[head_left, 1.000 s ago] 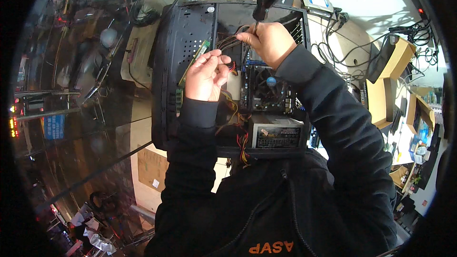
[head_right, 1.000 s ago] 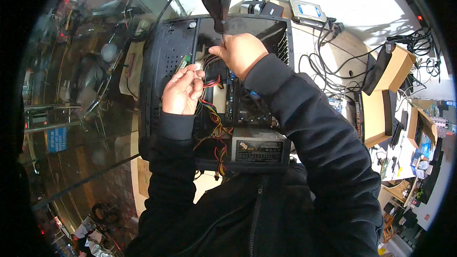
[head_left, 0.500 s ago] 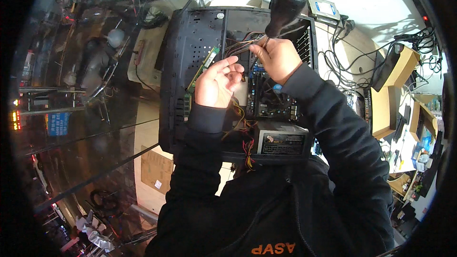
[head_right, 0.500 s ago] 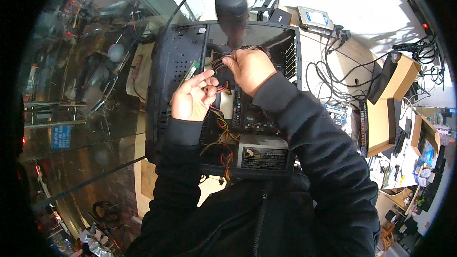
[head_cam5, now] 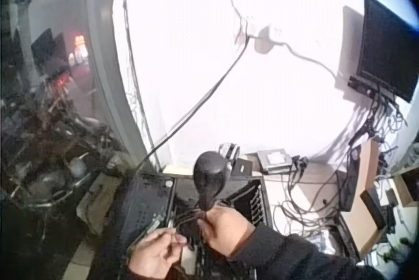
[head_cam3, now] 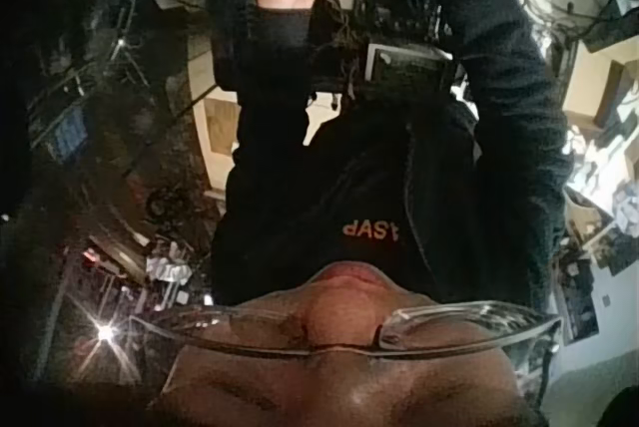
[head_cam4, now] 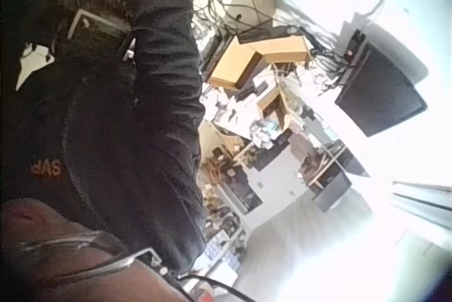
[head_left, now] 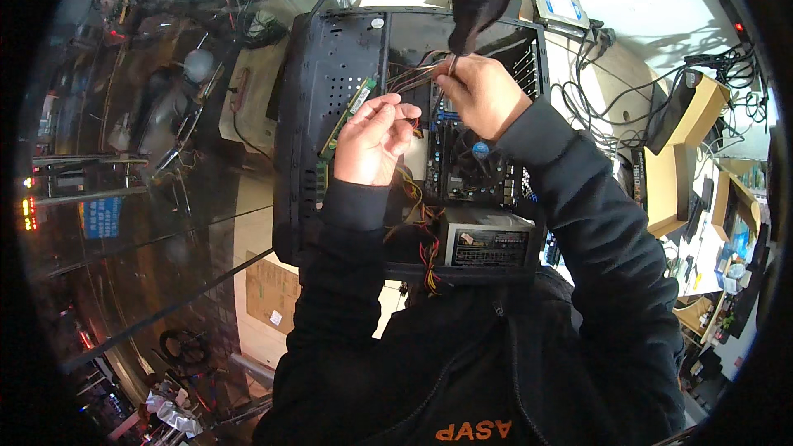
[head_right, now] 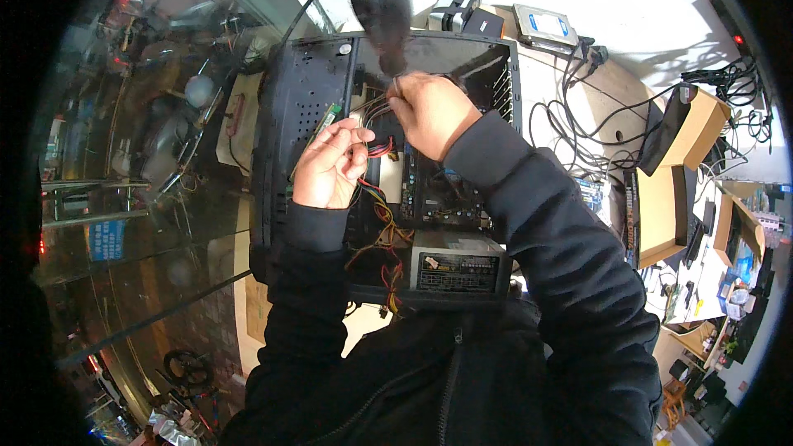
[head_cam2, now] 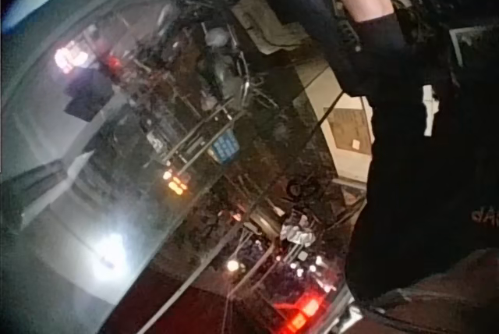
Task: The person assembles a desktop computer by connecting power cables to the motherboard and installing RAM sticks. They use a screwdriver to secure components and place the motherboard into a cardboard box.
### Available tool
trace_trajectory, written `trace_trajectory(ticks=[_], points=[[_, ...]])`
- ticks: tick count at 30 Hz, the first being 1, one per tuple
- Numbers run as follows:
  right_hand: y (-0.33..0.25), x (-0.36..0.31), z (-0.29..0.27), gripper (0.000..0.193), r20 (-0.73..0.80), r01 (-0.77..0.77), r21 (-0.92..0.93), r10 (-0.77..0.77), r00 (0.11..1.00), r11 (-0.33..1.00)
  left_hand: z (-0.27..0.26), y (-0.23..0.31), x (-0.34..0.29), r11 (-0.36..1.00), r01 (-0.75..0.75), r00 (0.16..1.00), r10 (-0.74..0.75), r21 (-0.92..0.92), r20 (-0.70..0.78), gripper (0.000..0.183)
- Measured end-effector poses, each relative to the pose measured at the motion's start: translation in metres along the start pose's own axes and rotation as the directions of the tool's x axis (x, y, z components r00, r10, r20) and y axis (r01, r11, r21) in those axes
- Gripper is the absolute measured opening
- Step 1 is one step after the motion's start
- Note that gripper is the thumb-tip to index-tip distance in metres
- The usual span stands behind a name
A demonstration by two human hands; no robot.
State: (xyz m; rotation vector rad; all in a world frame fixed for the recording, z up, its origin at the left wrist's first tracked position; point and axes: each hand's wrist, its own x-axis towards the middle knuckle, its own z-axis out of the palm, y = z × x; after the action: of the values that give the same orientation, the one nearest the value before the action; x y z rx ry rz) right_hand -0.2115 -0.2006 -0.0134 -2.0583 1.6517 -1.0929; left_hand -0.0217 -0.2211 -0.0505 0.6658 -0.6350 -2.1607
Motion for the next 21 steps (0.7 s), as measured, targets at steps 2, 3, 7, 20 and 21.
trace_trajectory(ticks=[2,3,7,20,21], points=[[0.000,-0.001,0.001,0.014,-0.006,-0.059,-0.093,0.058,0.998,0.994,0.003,0.000,-0.001,1.000,-0.011,0.999,0.012,0.021,-0.043,0.017],[-0.001,-0.001,0.002,0.013,-0.011,-0.085,-0.139,0.085,0.996,0.987,0.004,0.000,-0.001,1.000,-0.004,0.999,0.005,0.026,-0.054,0.016],[-0.009,0.000,0.003,0.015,-0.054,-0.089,-0.023,0.088,0.995,0.996,0.001,0.001,-0.001,0.999,-0.016,0.998,0.018,0.028,-0.054,0.015],[-0.047,-0.015,-0.052,0.020,-0.299,-0.161,0.550,0.373,0.878,0.820,-0.003,0.000,0.002,0.994,-0.107,0.990,0.104,-0.034,-0.091,0.010],[-0.055,-0.018,-0.066,0.021,-0.314,-0.122,0.648,0.409,0.857,0.752,-0.001,0.002,0.001,0.995,-0.091,0.990,0.088,-0.026,-0.106,0.011]])
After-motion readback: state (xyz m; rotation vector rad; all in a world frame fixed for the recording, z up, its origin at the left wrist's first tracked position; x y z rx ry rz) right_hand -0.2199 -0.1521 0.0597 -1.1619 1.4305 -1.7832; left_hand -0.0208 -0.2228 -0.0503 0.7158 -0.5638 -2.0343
